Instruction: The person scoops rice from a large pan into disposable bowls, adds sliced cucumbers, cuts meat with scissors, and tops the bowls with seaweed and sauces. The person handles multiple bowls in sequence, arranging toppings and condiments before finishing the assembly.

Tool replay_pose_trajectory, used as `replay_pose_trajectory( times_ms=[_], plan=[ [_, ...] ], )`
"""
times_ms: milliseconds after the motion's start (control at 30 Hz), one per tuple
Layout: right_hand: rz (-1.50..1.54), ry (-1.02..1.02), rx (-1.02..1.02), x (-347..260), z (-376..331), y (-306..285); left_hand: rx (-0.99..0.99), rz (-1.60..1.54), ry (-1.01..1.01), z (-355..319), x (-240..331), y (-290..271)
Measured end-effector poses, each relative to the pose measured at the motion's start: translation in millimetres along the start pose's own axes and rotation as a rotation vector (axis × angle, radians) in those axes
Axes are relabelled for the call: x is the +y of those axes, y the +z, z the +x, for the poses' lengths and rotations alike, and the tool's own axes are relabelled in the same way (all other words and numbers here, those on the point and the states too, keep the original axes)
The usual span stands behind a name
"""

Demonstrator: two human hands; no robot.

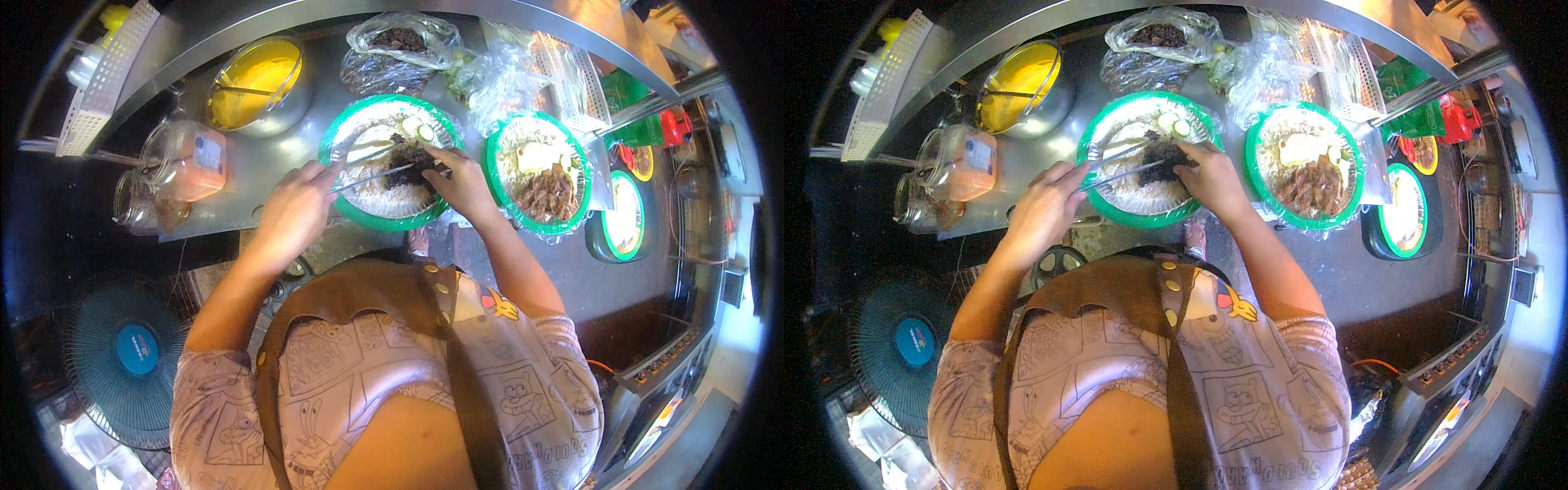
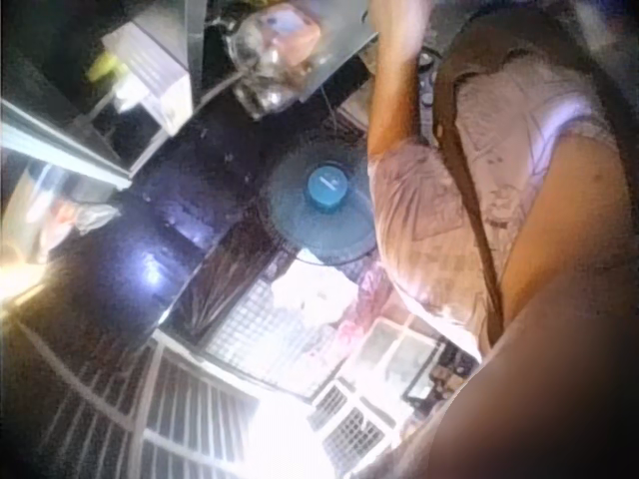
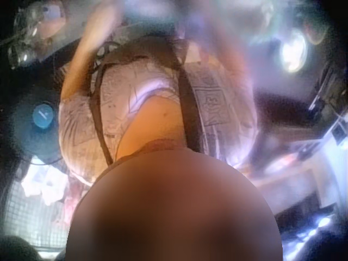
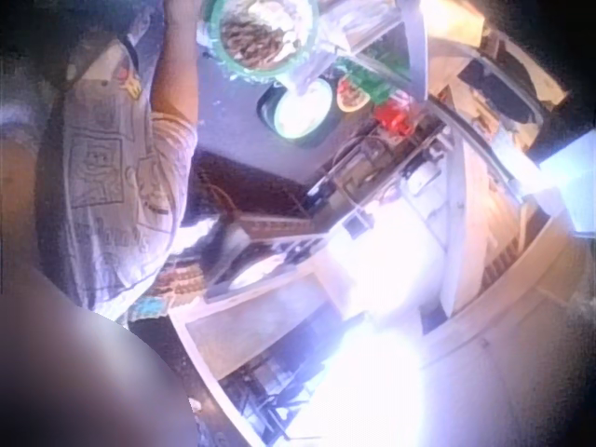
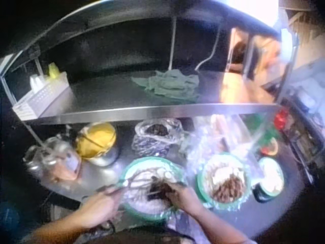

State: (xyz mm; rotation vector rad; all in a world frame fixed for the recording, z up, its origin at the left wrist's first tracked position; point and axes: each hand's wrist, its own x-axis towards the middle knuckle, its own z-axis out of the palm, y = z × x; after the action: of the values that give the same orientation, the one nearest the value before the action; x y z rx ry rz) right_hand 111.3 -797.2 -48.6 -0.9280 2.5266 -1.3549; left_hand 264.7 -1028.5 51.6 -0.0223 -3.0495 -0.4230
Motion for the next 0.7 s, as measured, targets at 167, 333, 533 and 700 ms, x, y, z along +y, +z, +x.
replay_pose_trajectory(
  times_ms=[167, 333, 533, 700],
  plan=[
    [-0.043, -0.128, 0.132, -6, 2, 9, 0.059, 0.065, 0.086, -19, -1, 9],
    [-0.312, -0.105, 0.09, 2, 11, 11, -0.024, 0.137, 0.056, -26, -10, 19],
    [-0.18, -0.134, 0.158, -5, 4, 1, 0.053, -0.008, 0.022, -12, -1, -16],
    [-0.269, -0.348, 0.074, 7, 21, -2, 0.02, 0.009, 0.013, 11, -4, -3]
  ],
)
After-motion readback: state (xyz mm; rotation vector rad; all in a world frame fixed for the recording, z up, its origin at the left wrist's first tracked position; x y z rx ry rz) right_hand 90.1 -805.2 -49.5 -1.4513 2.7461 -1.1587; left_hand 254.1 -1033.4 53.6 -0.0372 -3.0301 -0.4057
